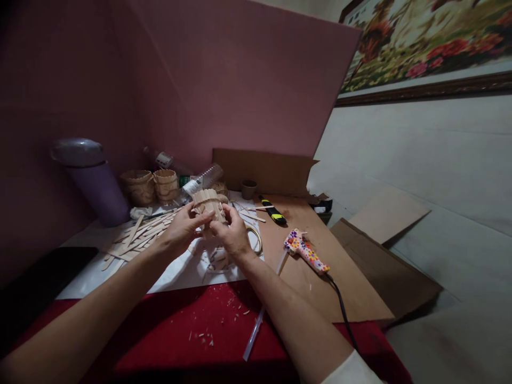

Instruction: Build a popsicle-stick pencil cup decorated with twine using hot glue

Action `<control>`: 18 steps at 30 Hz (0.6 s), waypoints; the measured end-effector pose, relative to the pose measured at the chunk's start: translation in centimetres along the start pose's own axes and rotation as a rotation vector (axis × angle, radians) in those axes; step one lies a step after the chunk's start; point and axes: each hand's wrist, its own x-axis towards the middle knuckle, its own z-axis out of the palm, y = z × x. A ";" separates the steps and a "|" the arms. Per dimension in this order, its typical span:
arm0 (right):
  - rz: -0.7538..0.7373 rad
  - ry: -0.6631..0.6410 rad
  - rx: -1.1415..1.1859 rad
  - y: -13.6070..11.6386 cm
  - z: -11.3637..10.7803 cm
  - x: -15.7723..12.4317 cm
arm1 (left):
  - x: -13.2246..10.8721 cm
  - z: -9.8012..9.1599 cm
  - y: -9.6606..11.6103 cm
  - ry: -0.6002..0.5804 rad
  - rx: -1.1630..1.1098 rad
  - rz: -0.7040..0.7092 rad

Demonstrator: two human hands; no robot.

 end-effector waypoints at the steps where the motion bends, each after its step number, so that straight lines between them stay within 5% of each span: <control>1: 0.003 0.000 0.006 0.0 0.0 0.0 | 0.0 0.0 0.0 -0.002 0.005 0.004; 18: 0.010 -0.003 0.097 -0.4 -0.2 0.0 | 0.0 -0.6 0.3 -0.119 -0.042 0.008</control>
